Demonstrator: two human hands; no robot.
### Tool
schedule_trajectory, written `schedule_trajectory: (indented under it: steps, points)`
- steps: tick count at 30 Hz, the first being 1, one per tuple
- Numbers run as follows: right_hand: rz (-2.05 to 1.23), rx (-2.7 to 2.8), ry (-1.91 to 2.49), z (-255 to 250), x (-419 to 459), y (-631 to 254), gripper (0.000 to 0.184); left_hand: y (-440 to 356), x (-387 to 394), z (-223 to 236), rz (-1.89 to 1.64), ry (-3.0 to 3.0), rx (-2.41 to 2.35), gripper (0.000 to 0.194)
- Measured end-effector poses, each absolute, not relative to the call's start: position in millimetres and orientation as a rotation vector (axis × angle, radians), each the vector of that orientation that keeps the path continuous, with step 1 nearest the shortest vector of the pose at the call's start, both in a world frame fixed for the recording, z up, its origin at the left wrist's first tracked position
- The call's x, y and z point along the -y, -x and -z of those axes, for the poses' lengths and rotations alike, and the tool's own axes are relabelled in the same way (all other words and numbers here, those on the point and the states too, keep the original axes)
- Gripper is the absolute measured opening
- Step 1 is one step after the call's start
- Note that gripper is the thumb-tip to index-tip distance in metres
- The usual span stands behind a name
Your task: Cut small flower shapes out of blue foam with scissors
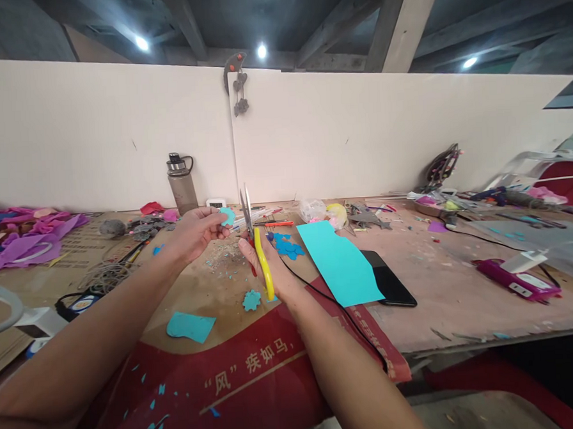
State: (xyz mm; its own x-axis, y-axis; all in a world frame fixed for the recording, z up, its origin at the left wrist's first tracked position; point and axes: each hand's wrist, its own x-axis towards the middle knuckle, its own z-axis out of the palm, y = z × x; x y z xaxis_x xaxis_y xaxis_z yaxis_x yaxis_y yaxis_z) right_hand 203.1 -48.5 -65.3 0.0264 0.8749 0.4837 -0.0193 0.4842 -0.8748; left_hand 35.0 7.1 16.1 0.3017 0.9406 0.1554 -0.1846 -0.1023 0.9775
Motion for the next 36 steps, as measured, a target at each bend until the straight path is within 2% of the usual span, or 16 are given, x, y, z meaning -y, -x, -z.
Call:
schedule_trajectory:
  steps: [5,20,36]
  points:
    - [-0.968,1.569,0.957,59.9,57.3,-206.7,0.066,-33.2,-8.0,-22.5,-1.177,-1.288,-0.850,0.022]
    - [-1.151,1.565,0.899,50.5,67.3,-203.6,0.066,-31.1,-8.7,-19.1,-1.147,-1.383,-0.874,0.025]
    - [-1.134,1.581,0.934,47.0,70.8,-202.5,0.067,-29.5,-11.1,-17.0,-1.145,-1.394,-0.853,0.023]
